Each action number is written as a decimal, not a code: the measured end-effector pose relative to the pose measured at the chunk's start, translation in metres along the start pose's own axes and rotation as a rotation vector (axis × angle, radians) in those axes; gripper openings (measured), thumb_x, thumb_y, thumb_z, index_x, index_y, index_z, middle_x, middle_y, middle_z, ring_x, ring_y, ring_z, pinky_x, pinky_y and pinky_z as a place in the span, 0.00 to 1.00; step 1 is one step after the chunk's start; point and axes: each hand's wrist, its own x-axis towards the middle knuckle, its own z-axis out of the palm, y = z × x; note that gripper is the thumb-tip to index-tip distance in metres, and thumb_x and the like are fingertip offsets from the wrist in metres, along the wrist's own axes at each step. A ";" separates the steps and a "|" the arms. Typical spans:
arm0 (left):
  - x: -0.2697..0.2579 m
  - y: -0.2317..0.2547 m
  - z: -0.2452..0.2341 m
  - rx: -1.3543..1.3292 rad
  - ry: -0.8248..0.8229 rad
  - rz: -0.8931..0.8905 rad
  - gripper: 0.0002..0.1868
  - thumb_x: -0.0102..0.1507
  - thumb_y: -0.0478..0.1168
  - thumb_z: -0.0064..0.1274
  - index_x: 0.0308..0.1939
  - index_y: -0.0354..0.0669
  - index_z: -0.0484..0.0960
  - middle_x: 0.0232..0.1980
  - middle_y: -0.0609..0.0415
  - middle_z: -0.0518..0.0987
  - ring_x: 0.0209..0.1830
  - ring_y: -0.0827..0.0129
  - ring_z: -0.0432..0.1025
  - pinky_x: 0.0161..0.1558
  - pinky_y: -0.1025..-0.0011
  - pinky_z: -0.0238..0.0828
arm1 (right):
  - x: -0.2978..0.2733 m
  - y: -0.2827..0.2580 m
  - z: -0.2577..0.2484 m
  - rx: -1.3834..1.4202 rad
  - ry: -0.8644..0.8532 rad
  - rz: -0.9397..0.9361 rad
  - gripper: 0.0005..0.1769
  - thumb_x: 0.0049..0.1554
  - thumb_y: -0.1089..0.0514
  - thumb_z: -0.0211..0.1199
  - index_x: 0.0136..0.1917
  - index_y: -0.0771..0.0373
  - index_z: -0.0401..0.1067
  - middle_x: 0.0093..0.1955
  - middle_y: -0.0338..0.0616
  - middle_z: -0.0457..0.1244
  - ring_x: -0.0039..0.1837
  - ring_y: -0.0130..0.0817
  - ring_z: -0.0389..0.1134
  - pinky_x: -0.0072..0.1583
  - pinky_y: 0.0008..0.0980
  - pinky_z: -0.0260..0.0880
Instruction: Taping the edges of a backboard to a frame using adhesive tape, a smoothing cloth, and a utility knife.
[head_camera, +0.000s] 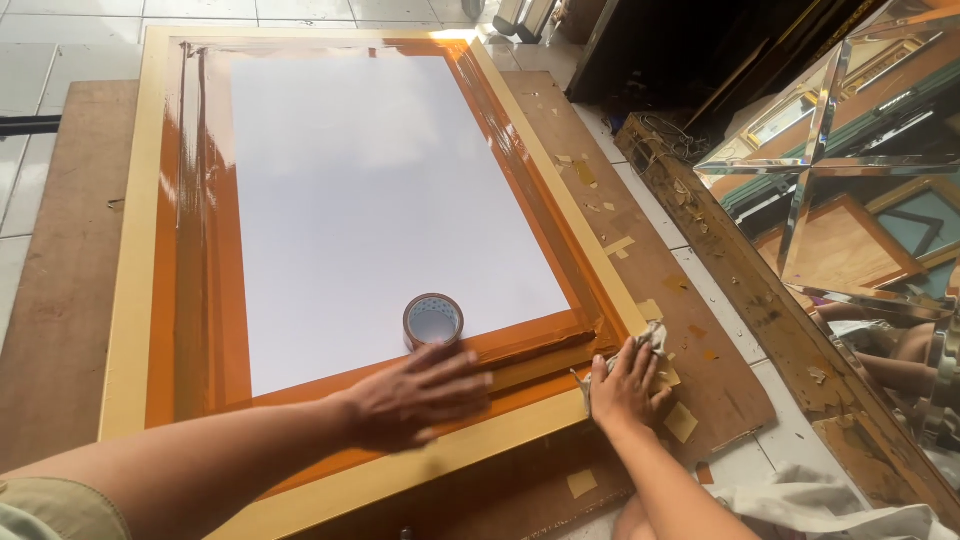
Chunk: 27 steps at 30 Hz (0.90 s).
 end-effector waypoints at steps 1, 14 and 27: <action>0.001 -0.013 0.005 0.000 0.002 -0.002 0.51 0.66 0.62 0.55 0.91 0.60 0.56 0.95 0.53 0.51 0.94 0.46 0.41 0.89 0.36 0.30 | 0.000 -0.003 0.011 -0.002 0.001 -0.001 0.49 0.70 0.27 0.27 0.95 0.49 0.27 0.98 0.45 0.26 0.96 0.48 0.26 0.86 0.74 0.24; -0.067 0.014 -0.047 -0.056 -0.396 -0.354 0.13 0.64 0.54 0.66 0.51 0.63 0.90 0.70 0.58 0.71 0.84 0.42 0.58 0.67 0.47 0.69 | -0.177 -0.122 0.080 -0.067 0.067 -0.909 0.47 0.74 0.33 0.37 0.94 0.61 0.37 0.95 0.65 0.33 0.93 0.65 0.35 0.80 0.83 0.39; -0.215 0.181 -0.094 -0.012 -0.020 -0.436 0.10 0.65 0.54 0.64 0.38 0.60 0.81 0.53 0.60 0.76 0.68 0.44 0.69 0.50 0.52 0.72 | -0.296 -0.252 0.076 -0.204 -0.115 -1.421 0.41 0.75 0.32 0.34 0.94 0.47 0.41 0.97 0.44 0.36 0.95 0.53 0.32 0.84 0.81 0.29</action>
